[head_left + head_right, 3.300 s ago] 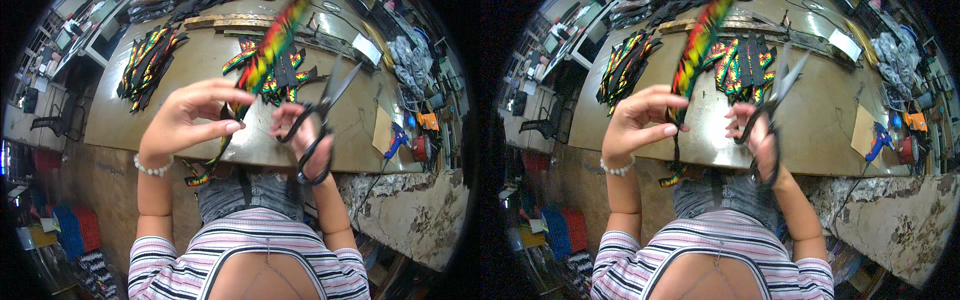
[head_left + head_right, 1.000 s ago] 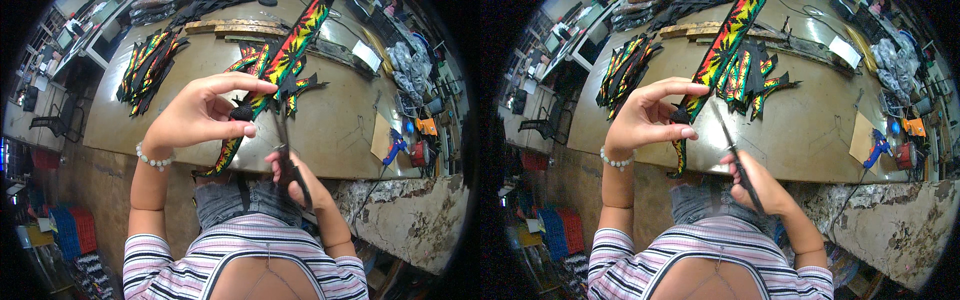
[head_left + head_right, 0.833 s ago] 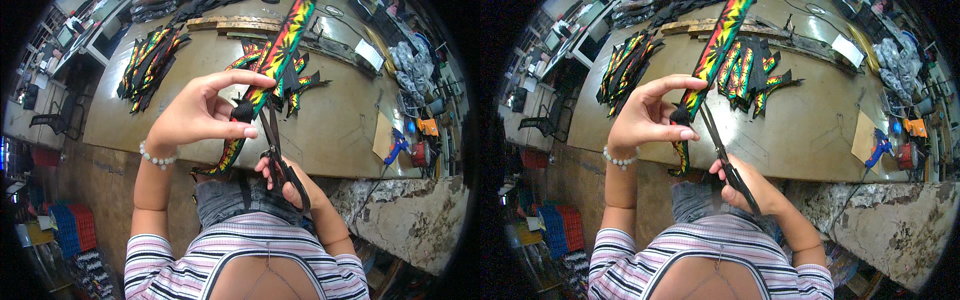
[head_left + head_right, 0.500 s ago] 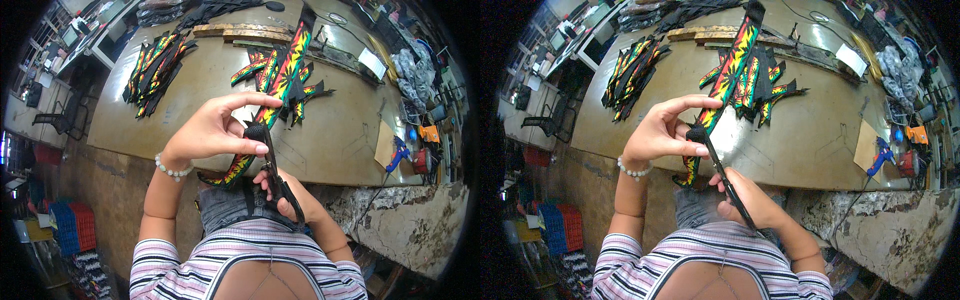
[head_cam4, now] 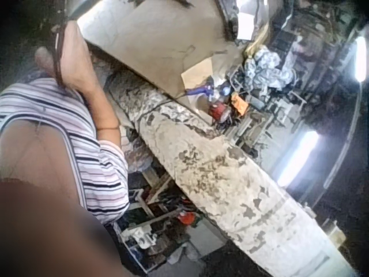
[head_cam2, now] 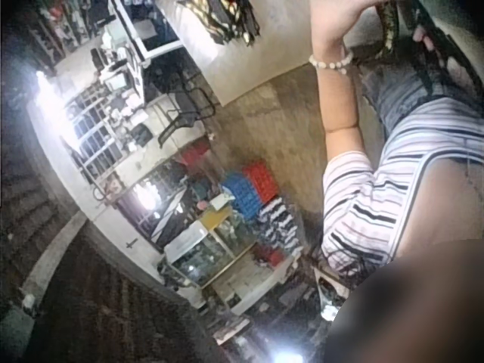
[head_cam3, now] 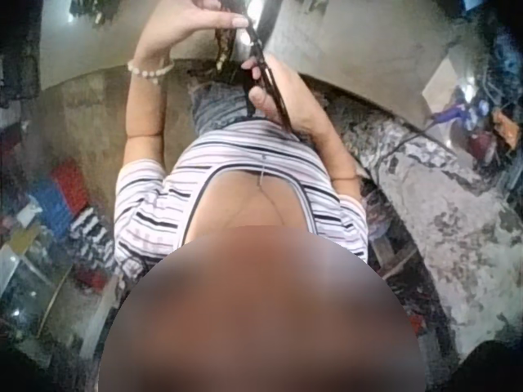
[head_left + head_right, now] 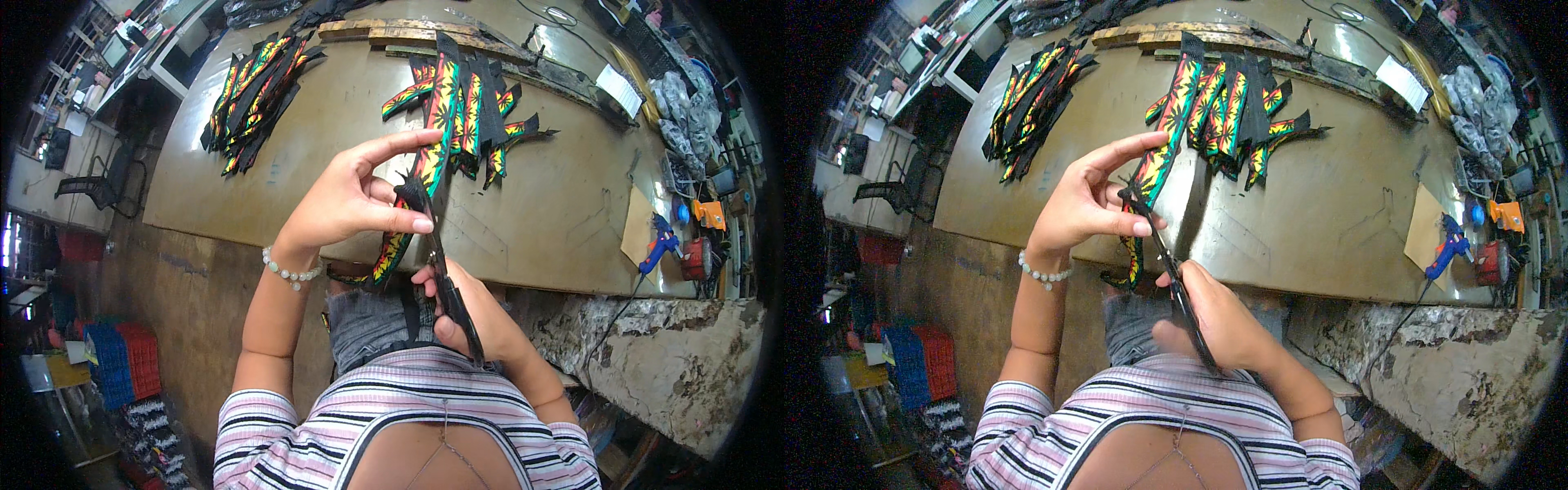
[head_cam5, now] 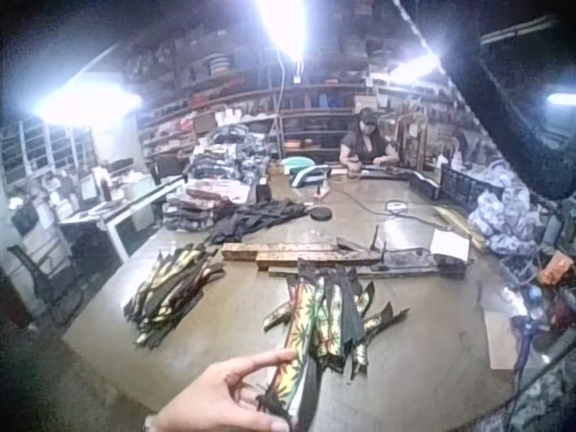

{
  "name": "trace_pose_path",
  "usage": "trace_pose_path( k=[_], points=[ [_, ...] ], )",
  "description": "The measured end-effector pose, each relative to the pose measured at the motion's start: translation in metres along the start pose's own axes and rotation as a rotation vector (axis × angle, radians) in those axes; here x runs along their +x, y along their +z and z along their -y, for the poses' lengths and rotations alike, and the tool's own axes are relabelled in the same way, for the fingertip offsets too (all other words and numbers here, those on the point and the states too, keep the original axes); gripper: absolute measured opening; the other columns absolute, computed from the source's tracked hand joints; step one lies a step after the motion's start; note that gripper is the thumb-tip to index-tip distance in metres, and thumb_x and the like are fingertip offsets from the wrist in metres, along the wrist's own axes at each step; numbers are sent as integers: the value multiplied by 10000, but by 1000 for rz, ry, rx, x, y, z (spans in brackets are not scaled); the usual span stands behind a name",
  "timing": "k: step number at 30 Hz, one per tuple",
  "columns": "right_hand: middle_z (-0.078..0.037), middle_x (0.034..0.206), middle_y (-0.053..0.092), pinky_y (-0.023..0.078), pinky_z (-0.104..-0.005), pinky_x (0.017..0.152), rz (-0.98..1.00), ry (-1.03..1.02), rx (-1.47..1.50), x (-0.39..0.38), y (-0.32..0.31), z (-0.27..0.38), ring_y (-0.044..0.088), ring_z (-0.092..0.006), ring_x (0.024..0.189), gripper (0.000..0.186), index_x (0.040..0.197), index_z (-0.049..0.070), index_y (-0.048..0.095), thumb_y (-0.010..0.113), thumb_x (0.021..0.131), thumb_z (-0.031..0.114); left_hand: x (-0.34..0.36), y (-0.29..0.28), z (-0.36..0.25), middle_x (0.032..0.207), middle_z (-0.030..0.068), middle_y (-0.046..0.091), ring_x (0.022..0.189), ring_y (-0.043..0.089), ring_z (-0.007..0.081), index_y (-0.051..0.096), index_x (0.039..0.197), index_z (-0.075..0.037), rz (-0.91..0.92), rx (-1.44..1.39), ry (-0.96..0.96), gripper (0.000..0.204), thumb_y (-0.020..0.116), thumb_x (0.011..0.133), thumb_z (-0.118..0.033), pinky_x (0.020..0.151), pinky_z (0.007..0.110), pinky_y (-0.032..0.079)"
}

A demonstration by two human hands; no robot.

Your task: The person uses shears to trim the edges of multiple colorful patterned fabric strips on a work table. They repeatedly pick up strips, cut along the edges, and place the trimmed pieces back on the table, finishing by gathering the cut pieces into a pile.

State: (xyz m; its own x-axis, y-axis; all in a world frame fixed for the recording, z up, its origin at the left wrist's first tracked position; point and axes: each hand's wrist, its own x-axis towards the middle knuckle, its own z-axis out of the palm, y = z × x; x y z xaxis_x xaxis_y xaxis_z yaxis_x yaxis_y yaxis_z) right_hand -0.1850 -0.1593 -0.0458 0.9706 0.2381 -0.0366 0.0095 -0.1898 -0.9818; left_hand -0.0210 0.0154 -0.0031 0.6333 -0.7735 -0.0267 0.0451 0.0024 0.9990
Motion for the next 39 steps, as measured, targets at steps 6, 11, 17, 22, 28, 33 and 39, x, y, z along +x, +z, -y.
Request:
trace_pose_path(
  k=[6,11,17,22,28,33,39],
  points=[
    [-48,801,518,447,-288,651,54,137,206,0,-3,2,532,-156,723,528,1001,24,534,604,885,534,5,-1,3,1448,133,442,958,700,246,358,1432,55,67,-88,-17,870,762,668,149,746,234,592],
    [9,723,479,400,-215,508,25,276,408,-5,-4,1,456,-69,600,613,913,16,559,532,908,628,4,-3,5,1450,120,447,950,701,224,355,1442,46,61,-59,-45,907,787,649,133,702,213,572],
    [45,686,460,394,-221,517,-13,135,440,-4,6,-6,472,-52,569,523,921,60,563,498,950,578,2,0,0,1457,121,445,704,608,5,362,1456,25,49,-66,6,970,835,610,81,536,133,433],
    [-7,792,473,403,-221,544,146,215,756,-11,-2,-12,494,-82,608,798,971,32,543,405,836,806,0,0,-3,1459,124,444,586,441,-49,376,1458,8,125,-77,-102,978,840,600,70,483,138,346],
    [-12,777,471,418,-232,549,99,150,415,-15,-18,-12,493,-89,601,770,960,31,527,403,855,784,6,-6,6,1448,117,457,577,435,-43,382,1458,9,189,-73,-157,974,842,602,61,472,143,332],
    [-28,867,509,444,-233,599,112,228,339,-16,-32,-9,476,-93,694,837,1003,-9,530,526,784,799,13,-6,9,1444,118,466,569,425,-39,386,1457,11,231,-56,-161,954,833,616,60,469,150,325],
    [27,615,474,403,-240,452,52,265,277,-14,-34,-13,474,-70,495,494,800,47,526,511,973,509,24,-5,9,1461,130,450,587,483,-31,401,1453,-2,248,-16,-136,913,818,643,48,475,145,360]
  ],
)
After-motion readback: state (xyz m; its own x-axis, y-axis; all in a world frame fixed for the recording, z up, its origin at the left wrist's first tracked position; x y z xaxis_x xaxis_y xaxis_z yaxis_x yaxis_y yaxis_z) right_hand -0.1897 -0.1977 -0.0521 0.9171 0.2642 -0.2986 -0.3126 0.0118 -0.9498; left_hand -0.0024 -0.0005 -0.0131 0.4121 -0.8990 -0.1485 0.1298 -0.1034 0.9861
